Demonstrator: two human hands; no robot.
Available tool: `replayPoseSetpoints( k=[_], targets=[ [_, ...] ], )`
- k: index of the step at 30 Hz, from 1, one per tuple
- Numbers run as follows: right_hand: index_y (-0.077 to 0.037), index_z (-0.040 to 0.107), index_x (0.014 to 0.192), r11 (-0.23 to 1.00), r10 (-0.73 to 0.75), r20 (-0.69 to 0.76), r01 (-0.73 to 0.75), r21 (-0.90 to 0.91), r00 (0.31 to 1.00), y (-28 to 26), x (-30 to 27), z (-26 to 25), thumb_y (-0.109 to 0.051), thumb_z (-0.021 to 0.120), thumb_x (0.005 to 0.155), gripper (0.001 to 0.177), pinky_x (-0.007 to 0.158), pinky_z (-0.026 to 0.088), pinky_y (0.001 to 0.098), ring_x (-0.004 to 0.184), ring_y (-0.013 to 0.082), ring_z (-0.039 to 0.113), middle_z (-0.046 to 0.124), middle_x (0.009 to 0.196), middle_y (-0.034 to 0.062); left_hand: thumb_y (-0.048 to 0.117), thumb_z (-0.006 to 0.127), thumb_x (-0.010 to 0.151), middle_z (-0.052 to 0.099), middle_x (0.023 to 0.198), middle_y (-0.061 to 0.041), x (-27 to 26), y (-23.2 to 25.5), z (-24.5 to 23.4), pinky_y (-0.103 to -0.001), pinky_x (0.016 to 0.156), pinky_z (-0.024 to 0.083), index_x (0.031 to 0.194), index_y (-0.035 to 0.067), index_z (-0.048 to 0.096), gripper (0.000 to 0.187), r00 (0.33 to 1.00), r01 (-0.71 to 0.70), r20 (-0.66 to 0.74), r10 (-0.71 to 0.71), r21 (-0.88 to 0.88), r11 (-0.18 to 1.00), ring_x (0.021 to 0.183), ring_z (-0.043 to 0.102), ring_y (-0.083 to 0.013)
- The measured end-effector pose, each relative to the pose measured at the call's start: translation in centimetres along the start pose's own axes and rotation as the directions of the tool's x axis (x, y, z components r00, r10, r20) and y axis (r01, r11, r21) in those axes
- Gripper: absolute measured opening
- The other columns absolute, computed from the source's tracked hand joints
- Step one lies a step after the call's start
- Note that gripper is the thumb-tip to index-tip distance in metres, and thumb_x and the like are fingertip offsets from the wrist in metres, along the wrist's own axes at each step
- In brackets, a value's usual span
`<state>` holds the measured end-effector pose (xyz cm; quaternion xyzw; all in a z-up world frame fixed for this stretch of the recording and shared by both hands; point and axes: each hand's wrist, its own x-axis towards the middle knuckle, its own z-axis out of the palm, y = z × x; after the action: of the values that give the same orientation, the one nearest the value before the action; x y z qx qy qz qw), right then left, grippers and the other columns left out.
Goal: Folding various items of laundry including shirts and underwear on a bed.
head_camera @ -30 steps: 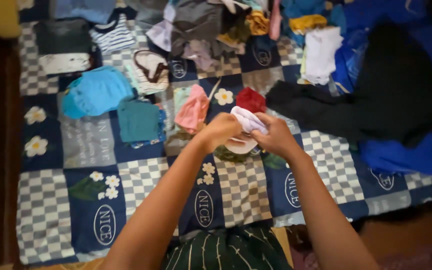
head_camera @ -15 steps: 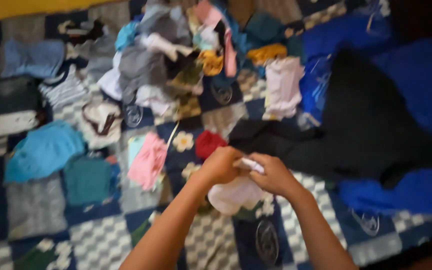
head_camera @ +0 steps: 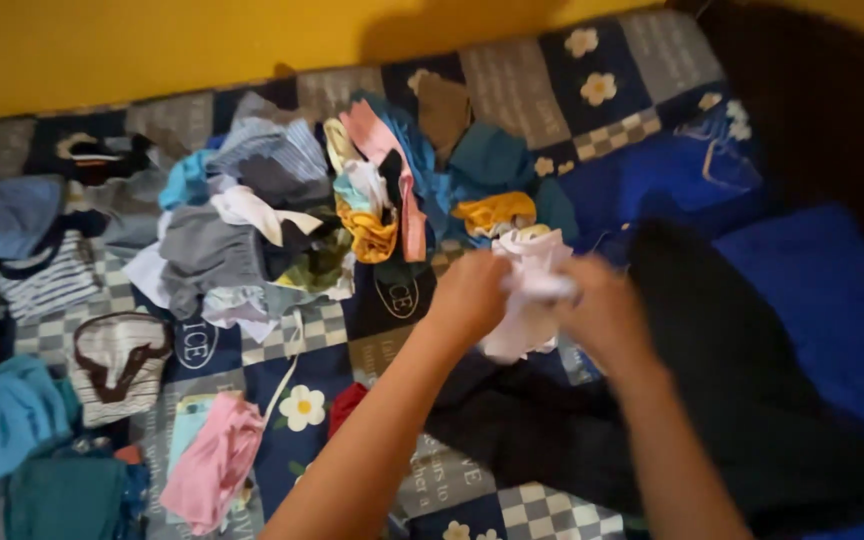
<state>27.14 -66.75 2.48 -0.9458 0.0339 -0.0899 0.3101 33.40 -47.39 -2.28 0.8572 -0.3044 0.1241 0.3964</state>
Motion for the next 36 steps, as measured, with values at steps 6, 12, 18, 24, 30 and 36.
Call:
replayPoseSetpoints(
  k=[6, 12, 18, 24, 30, 36],
  targets=[
    [-0.006, 0.071, 0.108, 0.981, -0.184, -0.206, 0.165, -0.103, 0.961, 7.2, 2.3, 3.1, 0.003, 0.074, 0.076, 0.033, 0.108, 0.052, 0.0417, 0.115, 0.0337, 0.068, 0.071, 0.115, 0.0130, 0.002, 0.061, 0.088, 0.066, 0.108, -0.013, 3.7, -1.4, 6.6, -0.048, 0.081, 0.056, 0.100, 0.008, 0.064, 0.014, 0.988, 0.027, 0.152, -0.031, 0.024, 0.999, 0.095, 0.069, -0.0373],
    [0.005, 0.063, 0.126, 0.991, -0.111, 0.085, 0.116, -0.062, 0.990, 23.1, -5.1, 19.8, 0.004, 0.071, 0.071, 0.056, 0.108, 0.043, 0.0432, 0.128, 0.0442, 0.054, 0.060, 0.133, 0.0288, 0.003, 0.065, 0.077, 0.062, 0.120, -0.015, -8.1, -9.6, 20.3, -0.048, 0.082, 0.056, 0.107, 0.008, 0.062, 0.031, 0.866, 0.150, 0.459, -0.198, 0.140, 0.979, 0.107, 0.065, -0.0374],
    [0.007, 0.061, 0.131, 0.998, 0.011, 0.167, 0.000, -0.066, 0.986, 23.2, -5.9, 21.4, -0.004, 0.071, 0.080, 0.052, 0.113, 0.043, 0.0442, 0.131, 0.0436, 0.055, 0.057, 0.139, 0.0283, 0.010, 0.070, 0.077, 0.063, 0.123, -0.019, -10.4, -8.9, 21.2, -0.046, 0.092, 0.054, 0.110, 0.006, 0.063, 0.034, 0.833, 0.209, 0.504, -0.228, 0.096, 0.973, 0.114, 0.064, -0.0383],
    [0.003, 0.066, 0.123, 0.985, -0.040, -0.031, 0.034, -0.169, 0.999, 13.3, -3.5, 20.4, -0.017, 0.079, 0.079, 0.050, 0.104, 0.044, 0.0494, 0.121, 0.0464, 0.055, 0.058, 0.130, 0.0288, 0.012, 0.072, 0.081, 0.062, 0.131, -0.025, -13.6, -8.8, 14.7, -0.049, 0.100, 0.048, 0.122, 0.002, 0.064, 0.043, 0.930, 0.250, 0.275, -0.243, 0.009, 0.968, 0.121, 0.058, -0.0430],
    [-0.002, 0.065, 0.123, 0.998, -0.064, 0.122, 0.061, 0.025, 0.990, -1.9, -0.6, 25.1, -0.022, 0.076, 0.082, 0.047, 0.101, 0.046, 0.0483, 0.118, 0.0446, 0.056, 0.060, 0.124, 0.0243, 0.011, 0.072, 0.075, 0.060, 0.131, -0.028, -17.9, -14.1, 3.0, -0.052, 0.105, 0.044, 0.123, 0.000, 0.063, 0.050, 0.919, 0.357, 0.113, -0.377, 0.162, 0.920, 0.123, 0.056, -0.0466],
    [-0.004, 0.067, 0.117, 0.966, -0.259, 0.352, 0.237, 0.104, 0.899, -11.7, -0.4, 34.6, -0.022, 0.076, 0.083, 0.040, 0.098, 0.048, 0.0440, 0.116, 0.0396, 0.060, 0.066, 0.122, 0.0185, 0.017, 0.076, 0.079, 0.056, 0.133, -0.028, -22.1, -20.0, -8.9, -0.053, 0.107, 0.041, 0.117, 0.001, 0.061, 0.044, 0.775, 0.609, 0.002, -0.632, 0.262, 0.749, 0.127, 0.051, -0.0471]
  ],
)
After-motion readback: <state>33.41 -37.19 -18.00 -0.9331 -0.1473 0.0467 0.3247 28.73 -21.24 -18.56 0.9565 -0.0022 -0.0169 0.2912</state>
